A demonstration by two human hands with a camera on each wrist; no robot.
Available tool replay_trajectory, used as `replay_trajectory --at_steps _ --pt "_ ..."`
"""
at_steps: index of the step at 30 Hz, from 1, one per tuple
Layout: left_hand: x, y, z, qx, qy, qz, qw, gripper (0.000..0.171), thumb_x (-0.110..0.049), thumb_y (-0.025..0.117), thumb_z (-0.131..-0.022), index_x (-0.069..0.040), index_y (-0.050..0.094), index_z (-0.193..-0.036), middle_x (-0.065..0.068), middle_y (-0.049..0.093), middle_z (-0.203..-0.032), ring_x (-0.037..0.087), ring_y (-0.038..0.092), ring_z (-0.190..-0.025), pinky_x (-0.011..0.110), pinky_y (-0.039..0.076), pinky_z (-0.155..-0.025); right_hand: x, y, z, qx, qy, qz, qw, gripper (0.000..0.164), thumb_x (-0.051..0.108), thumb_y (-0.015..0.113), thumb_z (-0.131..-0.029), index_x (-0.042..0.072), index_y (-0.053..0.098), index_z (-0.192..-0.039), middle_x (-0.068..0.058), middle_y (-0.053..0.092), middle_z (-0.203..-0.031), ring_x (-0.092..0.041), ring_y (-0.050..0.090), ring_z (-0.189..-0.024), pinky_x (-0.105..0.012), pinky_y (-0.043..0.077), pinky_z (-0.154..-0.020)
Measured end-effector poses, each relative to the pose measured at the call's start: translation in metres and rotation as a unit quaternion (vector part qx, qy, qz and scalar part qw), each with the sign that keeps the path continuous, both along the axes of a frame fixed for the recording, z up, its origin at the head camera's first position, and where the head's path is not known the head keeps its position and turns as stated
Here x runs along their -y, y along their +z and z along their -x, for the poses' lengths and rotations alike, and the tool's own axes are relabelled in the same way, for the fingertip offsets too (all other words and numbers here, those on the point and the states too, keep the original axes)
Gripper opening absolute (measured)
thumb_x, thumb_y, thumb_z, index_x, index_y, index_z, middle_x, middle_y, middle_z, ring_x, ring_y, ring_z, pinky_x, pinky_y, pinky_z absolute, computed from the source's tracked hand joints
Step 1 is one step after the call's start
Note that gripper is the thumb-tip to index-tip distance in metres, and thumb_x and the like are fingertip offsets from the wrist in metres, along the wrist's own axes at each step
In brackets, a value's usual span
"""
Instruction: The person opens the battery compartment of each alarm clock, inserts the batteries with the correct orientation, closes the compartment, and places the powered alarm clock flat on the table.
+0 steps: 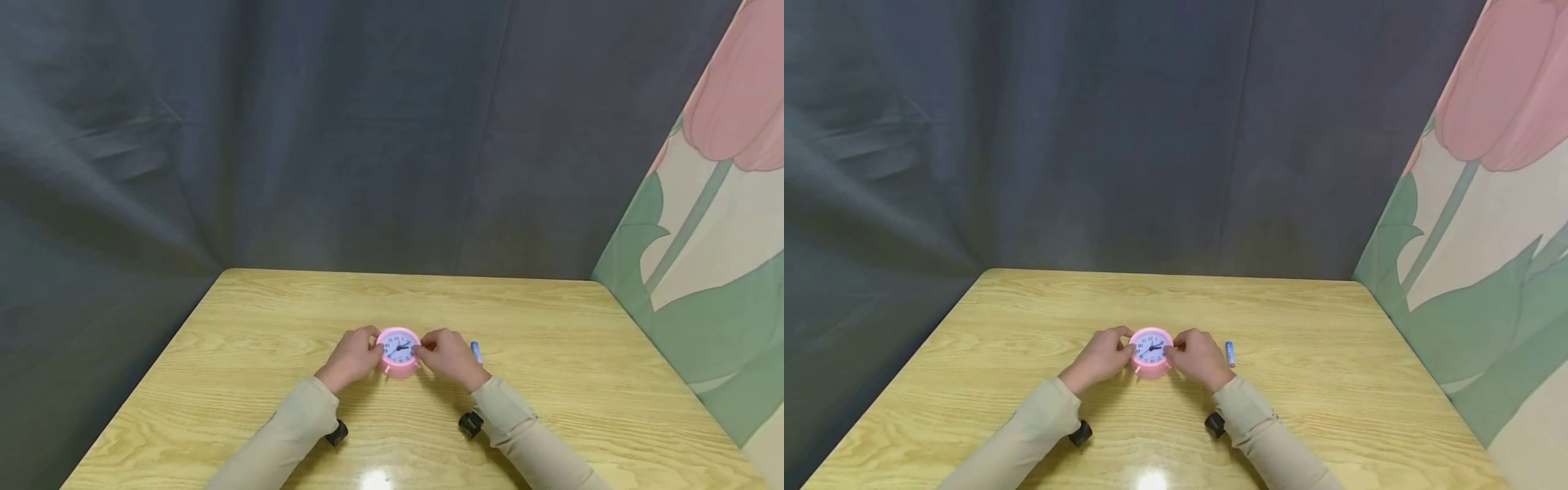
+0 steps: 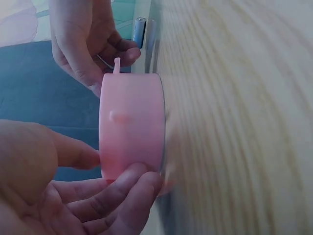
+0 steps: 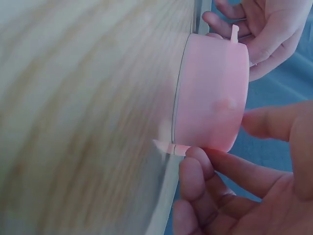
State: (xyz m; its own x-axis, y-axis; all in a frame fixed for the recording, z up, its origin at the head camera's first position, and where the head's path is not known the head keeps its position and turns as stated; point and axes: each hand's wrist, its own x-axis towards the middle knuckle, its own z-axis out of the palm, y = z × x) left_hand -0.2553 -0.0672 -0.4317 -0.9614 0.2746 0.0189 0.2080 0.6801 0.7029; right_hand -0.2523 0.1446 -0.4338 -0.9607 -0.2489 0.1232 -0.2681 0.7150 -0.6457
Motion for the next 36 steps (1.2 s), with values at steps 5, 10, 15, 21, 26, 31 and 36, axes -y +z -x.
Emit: replay_trajectory --at_steps 5,10,15,21,26,31,36 --pt "0.004 -0.003 0.001 0.036 -0.003 -0.042 0.9985 0.037 -0.013 0.056 -0.099 0.003 0.057 -0.131 0.006 0.062 -0.073 0.011 0.051 -0.050 0.024 0.044 -0.045 0.001 0.000 -0.001 0.000 -0.014 -0.007 1.000 0.025 0.026 0.074 -0.088 0.004 0.076 -0.101 -0.003 0.071 -0.087 -0.014 0.060 -0.071 -0.030 0.051 -0.063" --pt "0.006 -0.005 0.002 0.062 0.004 -0.073 0.9954 0.035 -0.010 0.056 -0.099 0.004 0.055 -0.131 0.010 0.067 -0.076 0.015 0.059 -0.055 0.025 0.048 -0.046 0.004 0.004 -0.004 -0.040 -0.026 -0.012 0.999 0.034 0.030 0.074 -0.087 0.004 0.075 -0.109 -0.010 0.072 -0.102 -0.017 0.065 -0.082 -0.033 0.054 -0.068" --pt "0.006 -0.006 0.002 0.094 0.000 -0.127 0.9875 0.033 -0.007 0.053 -0.099 0.008 0.054 -0.128 0.011 0.069 -0.080 0.021 0.066 -0.067 0.031 0.056 -0.054 0.008 0.010 -0.012 -0.066 -0.010 0.040 0.997 0.041 0.021 0.076 -0.085 0.000 0.070 -0.120 -0.014 0.072 -0.107 -0.010 0.061 -0.059 -0.027 0.050 -0.052" --pt "0.005 -0.004 0.003 0.089 0.000 -0.123 0.9884 0.039 -0.028 0.047 -0.106 0.005 0.058 -0.124 0.015 0.068 -0.091 0.026 0.067 -0.075 0.037 0.056 -0.063 0.016 0.013 -0.021 -0.111 -0.012 0.054 0.992 0.042 0.014 0.079 -0.081 -0.002 0.069 -0.118 -0.016 0.066 -0.102 -0.005 0.055 -0.058 -0.021 0.048 -0.051" --pt "0.004 0.005 0.000 0.026 0.003 -0.069 0.9973 0.071 -0.061 0.043 -0.100 -0.005 0.048 -0.143 0.016 0.063 -0.125 0.031 0.062 -0.111 0.049 0.052 -0.090 0.028 0.015 -0.027 -0.157 -0.002 0.027 0.987 0.042 0.015 0.081 -0.080 -0.003 0.070 -0.116 -0.016 0.064 -0.100 -0.011 0.054 -0.063 -0.022 0.048 -0.054" --pt "0.003 0.017 -0.003 0.012 -0.020 -0.063 0.9977 0.076 -0.061 0.052 -0.096 -0.008 0.041 -0.150 0.015 0.058 -0.136 0.032 0.057 -0.122 0.052 0.047 -0.098 0.039 0.016 -0.030 -0.221 0.009 -0.016 0.975 0.043 0.018 0.083 -0.078 -0.004 0.071 -0.113 -0.017 0.065 -0.102 -0.019 0.064 -0.076 -0.026 0.054 -0.063" --pt "0.004 0.018 -0.003 0.013 -0.043 -0.052 0.9976 0.069 -0.051 0.063 -0.093 -0.009 0.046 -0.145 0.012 0.060 -0.131 0.026 0.060 -0.105 0.046 0.050 -0.087 0.043 0.013 -0.029 -0.257 0.008 -0.034 0.966 0.042 0.016 0.085 -0.074 -0.004 0.071 -0.108 -0.017 0.064 -0.102 -0.017 0.063 -0.074 -0.026 0.055 -0.063"
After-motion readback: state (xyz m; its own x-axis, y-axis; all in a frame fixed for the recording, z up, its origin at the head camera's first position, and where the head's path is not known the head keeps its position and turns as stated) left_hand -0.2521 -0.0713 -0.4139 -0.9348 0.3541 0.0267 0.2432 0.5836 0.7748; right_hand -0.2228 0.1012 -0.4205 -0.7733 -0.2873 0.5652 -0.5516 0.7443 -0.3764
